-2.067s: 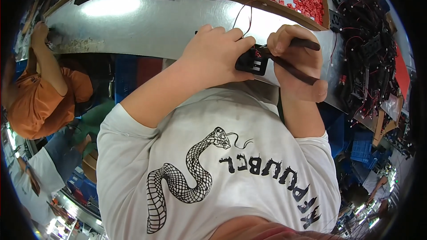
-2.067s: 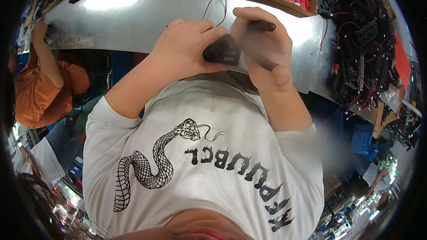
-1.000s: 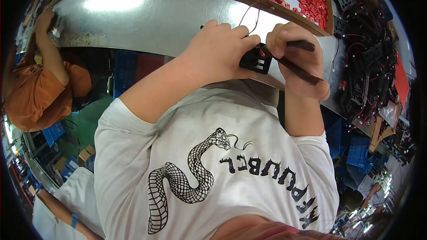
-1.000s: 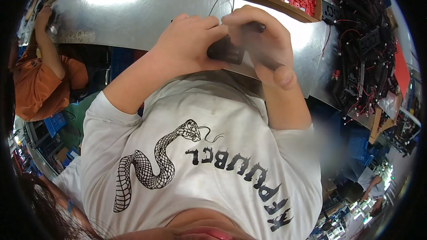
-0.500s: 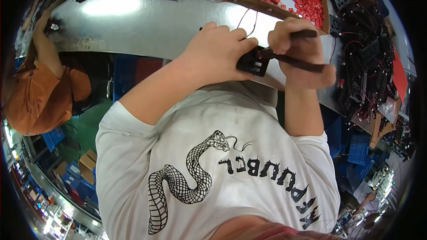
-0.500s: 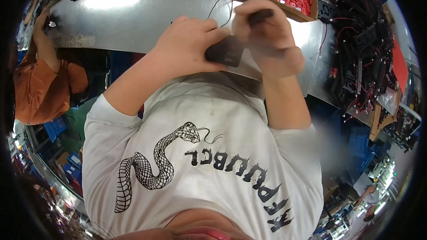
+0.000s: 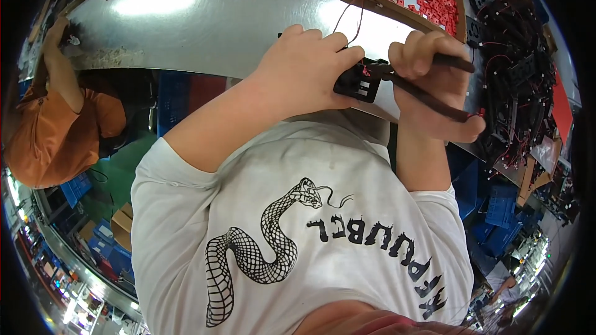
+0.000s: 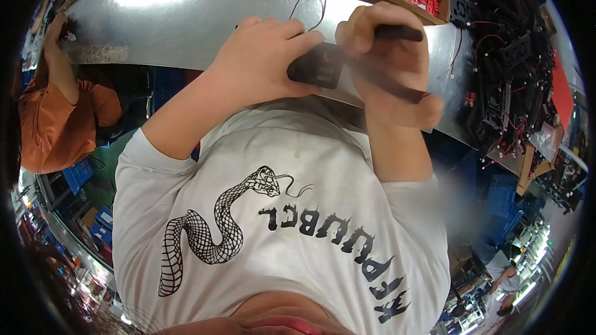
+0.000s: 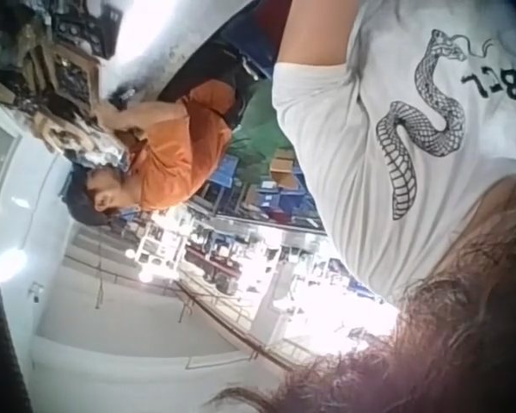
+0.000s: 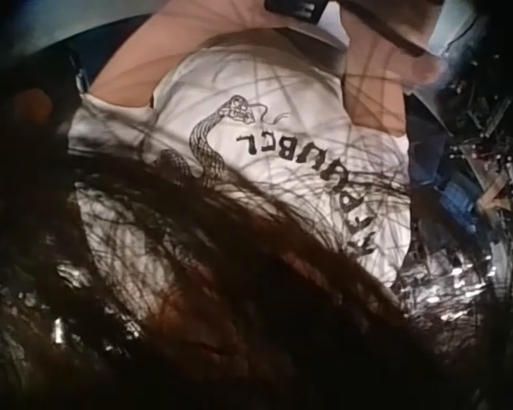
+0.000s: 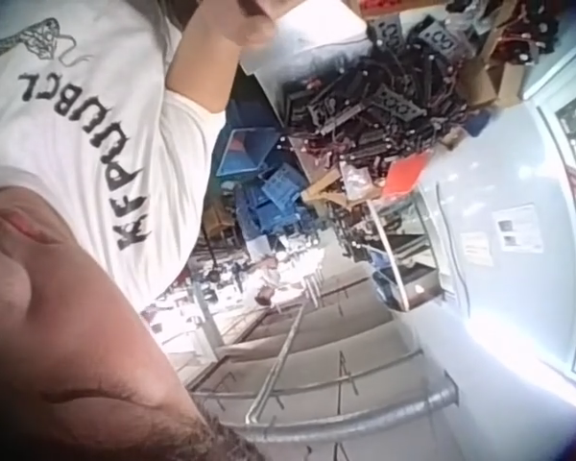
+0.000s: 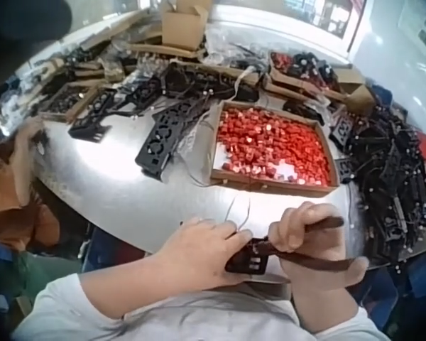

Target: Assembling electronic components by crimping wires into a plastic housing.

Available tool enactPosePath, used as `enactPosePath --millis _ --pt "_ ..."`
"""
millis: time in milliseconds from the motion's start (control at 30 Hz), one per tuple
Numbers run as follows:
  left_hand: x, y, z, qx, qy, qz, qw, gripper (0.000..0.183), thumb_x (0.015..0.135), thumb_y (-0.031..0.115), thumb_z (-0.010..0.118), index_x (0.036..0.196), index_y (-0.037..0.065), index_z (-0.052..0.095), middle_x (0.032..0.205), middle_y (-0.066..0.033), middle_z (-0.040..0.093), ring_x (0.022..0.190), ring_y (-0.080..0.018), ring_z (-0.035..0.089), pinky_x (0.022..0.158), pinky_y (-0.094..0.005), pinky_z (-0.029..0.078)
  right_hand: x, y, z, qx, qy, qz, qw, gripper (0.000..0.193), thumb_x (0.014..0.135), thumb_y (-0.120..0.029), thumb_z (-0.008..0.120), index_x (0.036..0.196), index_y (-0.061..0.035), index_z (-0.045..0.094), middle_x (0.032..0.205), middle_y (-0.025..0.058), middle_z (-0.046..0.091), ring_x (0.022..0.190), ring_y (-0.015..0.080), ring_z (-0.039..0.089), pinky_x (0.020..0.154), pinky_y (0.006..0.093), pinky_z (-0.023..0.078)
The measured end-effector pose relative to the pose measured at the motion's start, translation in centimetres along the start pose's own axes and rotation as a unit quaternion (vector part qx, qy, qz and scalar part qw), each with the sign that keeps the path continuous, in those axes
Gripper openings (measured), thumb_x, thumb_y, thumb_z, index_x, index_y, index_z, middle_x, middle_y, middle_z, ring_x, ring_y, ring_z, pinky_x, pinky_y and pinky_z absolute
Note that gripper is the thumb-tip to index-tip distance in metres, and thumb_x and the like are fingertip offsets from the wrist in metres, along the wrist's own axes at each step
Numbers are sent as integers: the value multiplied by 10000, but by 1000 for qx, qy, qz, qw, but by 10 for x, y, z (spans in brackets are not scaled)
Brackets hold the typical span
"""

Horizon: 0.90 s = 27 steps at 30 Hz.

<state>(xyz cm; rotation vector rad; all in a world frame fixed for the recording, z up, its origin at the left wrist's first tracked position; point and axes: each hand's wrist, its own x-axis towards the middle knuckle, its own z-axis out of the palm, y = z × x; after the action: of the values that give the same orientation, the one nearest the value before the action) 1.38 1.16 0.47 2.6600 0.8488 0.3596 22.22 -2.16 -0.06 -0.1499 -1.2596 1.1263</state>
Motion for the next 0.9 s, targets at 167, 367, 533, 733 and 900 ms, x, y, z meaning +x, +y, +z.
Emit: enactPosePath --millis 167,367,533,733,900 --pt "0 0 0 8 -4 -11 1000 615 743 561 797 1190 160 661 990 -39 654 893 -246 669 839 -408 463 8 -8 6 -57 11 54 997 1106 754 -885 596 1394 11 502 942 58 468 805 162 397 684 313 313" --pt "-1 0 2 4 15 -2 1000 612 743 548 803 1195 161 660 992 -40 653 901 -243 668 851 -405 461 4 0 3 -40 -8 8 999 1121 740 -854 613 1323 95 497 964 115 512 820 193 470 715 333 392" --pt "-1 0 1 2 0 -7 1000 598 740 527 813 1190 164 659 991 -40 655 897 -243 668 850 -414 461 5 -2 8 -59 -7 5 998 1095 749 -825 634 1314 103 499 961 111 509 805 190 463 706 333 379" --pt "-1 -1 4 -7 12 -4 1000 577 749 517 810 1179 163 660 995 -42 654 908 -252 666 872 -417 456 -1 1 6 -69 19 26 997 1093 750 -819 643 1284 124 497 950 106 501 801 187 456 702 332 369" --pt "-1 -2 4 -7 9 -7 1000 570 750 518 809 1170 162 662 994 -41 659 913 -254 671 872 -420 459 -2 1 6 -96 8 27 995 1063 744 -822 650 1226 118 533 957 133 562 804 208 502 702 335 386"
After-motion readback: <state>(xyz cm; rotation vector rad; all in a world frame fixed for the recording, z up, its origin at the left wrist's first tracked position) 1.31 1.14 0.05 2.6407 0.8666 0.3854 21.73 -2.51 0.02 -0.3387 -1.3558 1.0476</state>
